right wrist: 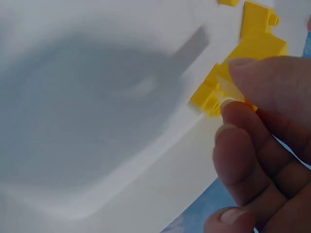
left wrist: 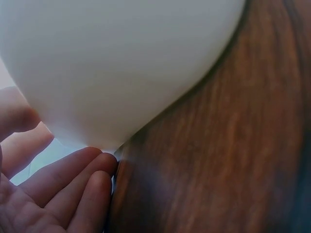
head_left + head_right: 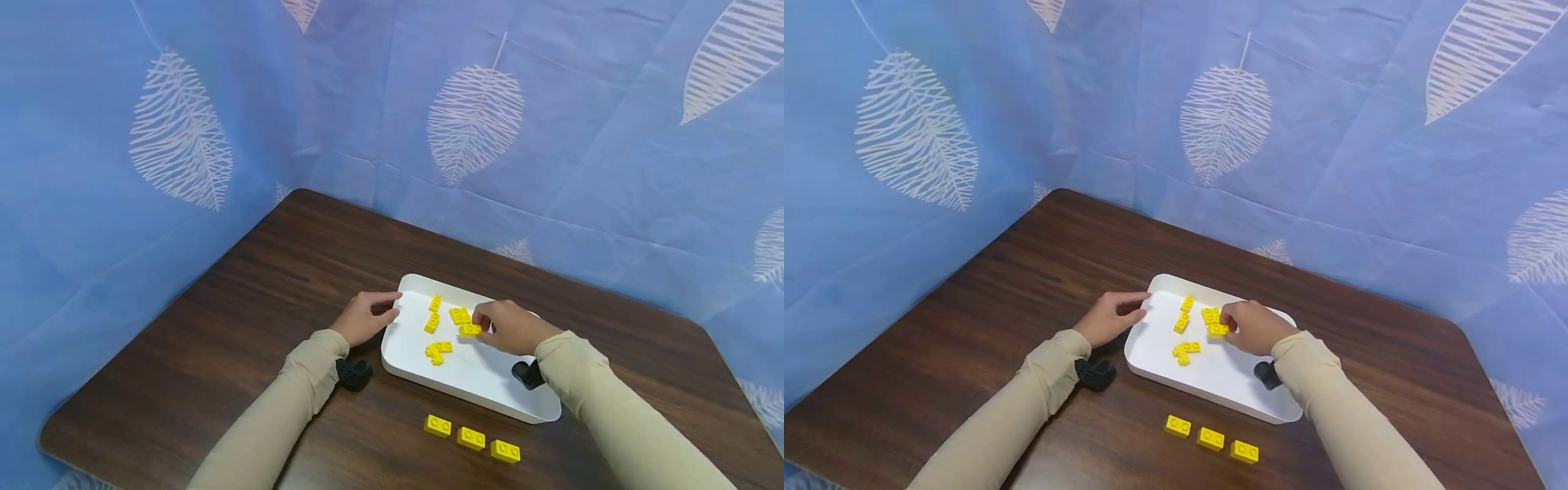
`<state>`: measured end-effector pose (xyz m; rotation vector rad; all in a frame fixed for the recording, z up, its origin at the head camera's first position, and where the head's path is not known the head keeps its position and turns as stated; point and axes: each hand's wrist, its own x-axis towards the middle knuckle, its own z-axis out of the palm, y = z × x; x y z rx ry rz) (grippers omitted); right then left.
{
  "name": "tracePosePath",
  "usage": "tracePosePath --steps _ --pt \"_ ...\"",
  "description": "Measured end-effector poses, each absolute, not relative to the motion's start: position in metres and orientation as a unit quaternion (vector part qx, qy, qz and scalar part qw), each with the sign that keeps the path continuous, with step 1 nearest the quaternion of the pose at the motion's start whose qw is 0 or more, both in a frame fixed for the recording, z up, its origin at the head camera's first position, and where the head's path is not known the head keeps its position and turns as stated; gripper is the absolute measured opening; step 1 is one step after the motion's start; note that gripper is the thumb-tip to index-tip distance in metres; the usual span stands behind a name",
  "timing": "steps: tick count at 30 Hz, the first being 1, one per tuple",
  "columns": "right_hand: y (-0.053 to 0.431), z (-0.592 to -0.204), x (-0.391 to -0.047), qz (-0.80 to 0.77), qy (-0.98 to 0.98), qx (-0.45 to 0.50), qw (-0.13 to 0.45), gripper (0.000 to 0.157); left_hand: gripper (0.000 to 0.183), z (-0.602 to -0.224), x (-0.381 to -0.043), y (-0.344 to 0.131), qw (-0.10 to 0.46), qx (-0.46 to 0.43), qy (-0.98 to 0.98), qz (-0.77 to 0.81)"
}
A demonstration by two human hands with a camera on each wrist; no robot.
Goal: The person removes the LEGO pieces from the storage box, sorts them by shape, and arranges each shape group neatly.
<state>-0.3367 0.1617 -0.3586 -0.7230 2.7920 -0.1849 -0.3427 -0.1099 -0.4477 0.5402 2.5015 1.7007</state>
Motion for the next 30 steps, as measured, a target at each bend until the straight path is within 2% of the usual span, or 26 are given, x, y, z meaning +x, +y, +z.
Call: tracePosePath --steps 6,13,18,22,30 --pt "0.184 -0.351 -0.307 -0.077 0.966 -0.226 0.099 0.012 0.04 -0.451 -0.342 -0.116 0.03 0.168 0.813 0.556" --pt "0.202 -0.337 -0.268 -0.099 0.961 -0.253 0.038 0.012 0.04 -0.449 -0.342 -0.133 0.026 0.162 0.815 0.556" --pt "0.216 -0.329 -0.239 -0.114 0.964 -0.241 0.018 0.016 0.041 -0.447 -0.342 -0.138 0.026 0.16 0.821 0.548" --pt "0.228 -0.332 -0.22 -0.106 0.965 -0.241 0.019 0.02 0.041 -0.447 -0.341 -0.138 0.022 0.156 0.826 0.542" --pt "0.245 -0.365 -0.192 -0.12 0.956 -0.255 0.078 0.019 0.041 -0.447 -0.34 -0.134 0.031 0.149 0.831 0.535"
